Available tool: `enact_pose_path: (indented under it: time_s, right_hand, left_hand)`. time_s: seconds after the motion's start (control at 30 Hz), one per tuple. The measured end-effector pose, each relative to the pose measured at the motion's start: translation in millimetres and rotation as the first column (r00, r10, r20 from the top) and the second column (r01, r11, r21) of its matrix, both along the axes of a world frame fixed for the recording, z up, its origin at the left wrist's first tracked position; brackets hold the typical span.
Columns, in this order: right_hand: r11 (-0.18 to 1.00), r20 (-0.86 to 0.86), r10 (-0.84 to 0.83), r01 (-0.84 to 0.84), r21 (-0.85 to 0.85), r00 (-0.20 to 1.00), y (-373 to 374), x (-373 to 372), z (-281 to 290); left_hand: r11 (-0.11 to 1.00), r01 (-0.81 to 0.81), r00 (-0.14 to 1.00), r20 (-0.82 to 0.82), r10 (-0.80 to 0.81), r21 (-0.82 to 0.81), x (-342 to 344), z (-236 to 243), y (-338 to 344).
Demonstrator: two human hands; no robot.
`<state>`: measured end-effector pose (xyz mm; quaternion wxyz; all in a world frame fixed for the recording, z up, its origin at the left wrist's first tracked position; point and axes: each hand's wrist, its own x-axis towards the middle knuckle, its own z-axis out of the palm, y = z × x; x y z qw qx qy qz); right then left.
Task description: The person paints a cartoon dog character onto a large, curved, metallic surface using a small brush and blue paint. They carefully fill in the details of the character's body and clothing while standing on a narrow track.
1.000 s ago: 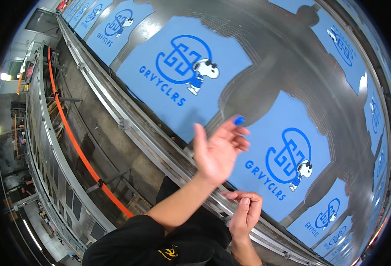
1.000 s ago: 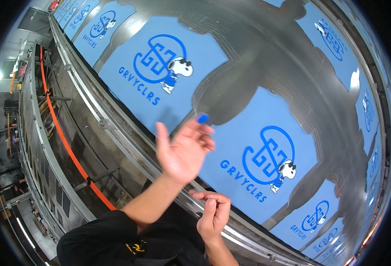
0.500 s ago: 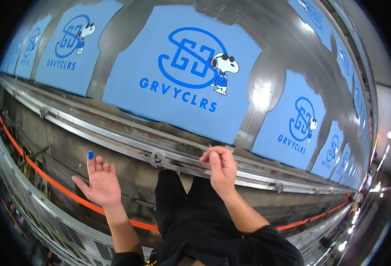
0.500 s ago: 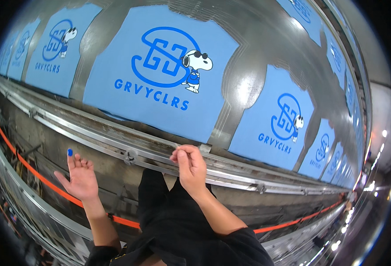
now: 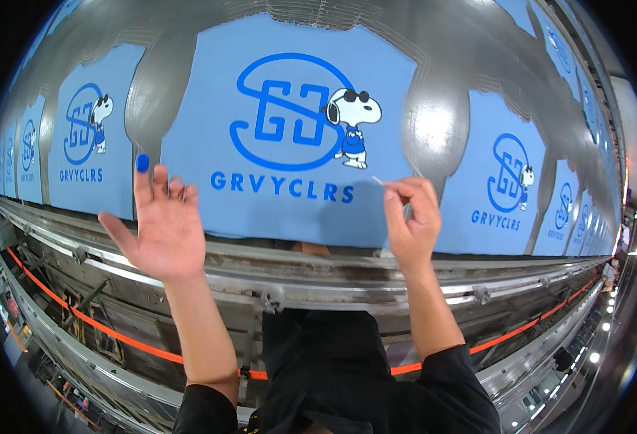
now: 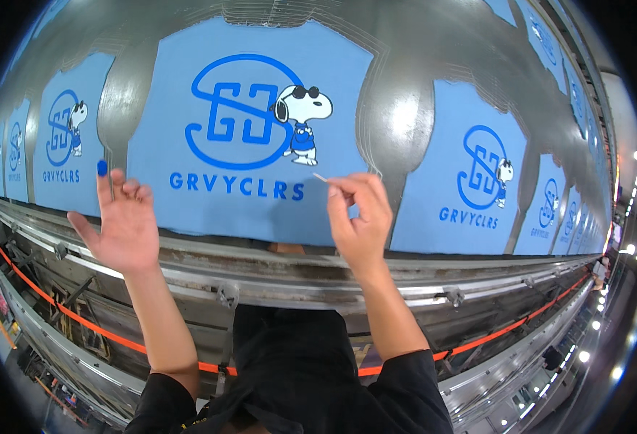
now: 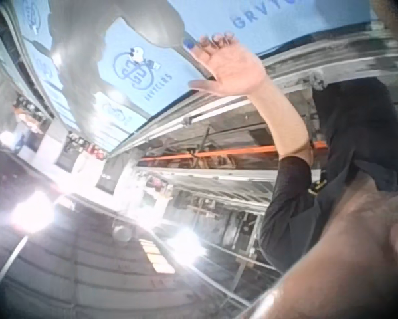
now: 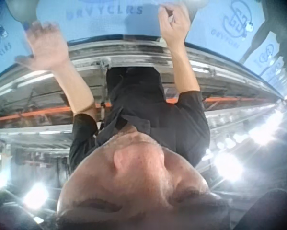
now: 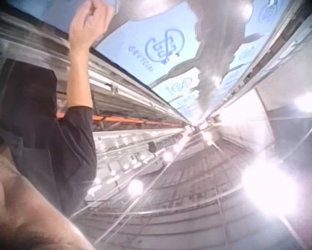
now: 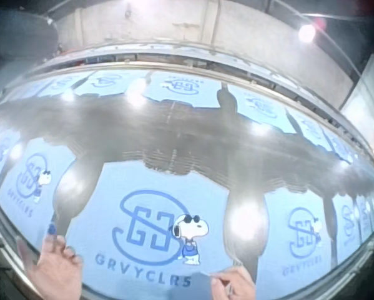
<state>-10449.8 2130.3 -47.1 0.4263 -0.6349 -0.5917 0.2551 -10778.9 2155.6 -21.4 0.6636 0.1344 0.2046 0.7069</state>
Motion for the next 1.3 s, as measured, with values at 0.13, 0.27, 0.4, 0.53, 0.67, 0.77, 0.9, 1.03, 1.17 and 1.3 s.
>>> enact_pose_path:
  time_s: [0.13, 0.27, 0.4, 0.53, 0.67, 0.77, 0.9, 1.03, 1.17, 1.3]
  right_hand:
    - [0.997, 0.025, -0.031, 0.030, 0.074, 0.999, 41, 12, -14]
    - [0.998, 0.004, -0.021, 0.021, 0.054, 1.000, 58, 15, -22]
    - [0.999, 0.003, 0.034, -0.034, 0.037, 0.999, 56, 17, -34]
    - [0.997, 0.059, 0.057, -0.060, 0.041, 0.997, 55, 20, -42]
    - [0.994, 0.062, 0.108, -0.109, 0.023, 0.992, 56, 17, -38]
    - [0.988, 0.042, 0.156, -0.157, 0.008, 0.987, 53, 8, -35]
    - [0.977, 0.057, 0.206, -0.209, 0.041, 0.977, 54, -3, -34]
    - [0.990, 0.123, 0.127, -0.133, 0.041, 0.984, 53, 1, -38]
    - [0.996, 0.142, 0.074, -0.080, 0.035, 0.987, 54, 4, -38]
    - [0.994, 0.164, 0.086, -0.095, 0.047, 0.983, 56, 5, -40]
  left_hand:
    - [0.999, 0.043, 0.997, 0.066, -0.045, 0.030, 28, -17, 66]
    - [1.000, 0.020, 0.994, 0.103, -0.019, -0.006, 53, -28, 108]
    - [0.996, 0.069, 0.990, 0.128, -0.062, -0.051, 46, -49, 114]
    - [0.996, 0.048, 0.993, 0.113, -0.039, -0.073, 42, -50, 105]
    - [0.994, 0.054, 0.988, 0.148, -0.038, -0.100, 43, -48, 107]
    - [0.993, 0.101, 0.974, 0.209, -0.085, -0.067, 39, -53, 108]
    - [0.993, 0.108, 0.970, 0.226, -0.093, -0.057, 36, -54, 107]
    - [0.991, 0.115, 0.967, 0.235, -0.096, -0.066, 37, -52, 106]
    - [0.989, 0.125, 0.966, 0.239, -0.104, -0.077, 38, -52, 106]
    - [0.988, 0.130, 0.965, 0.240, -0.108, -0.079, 39, -52, 105]
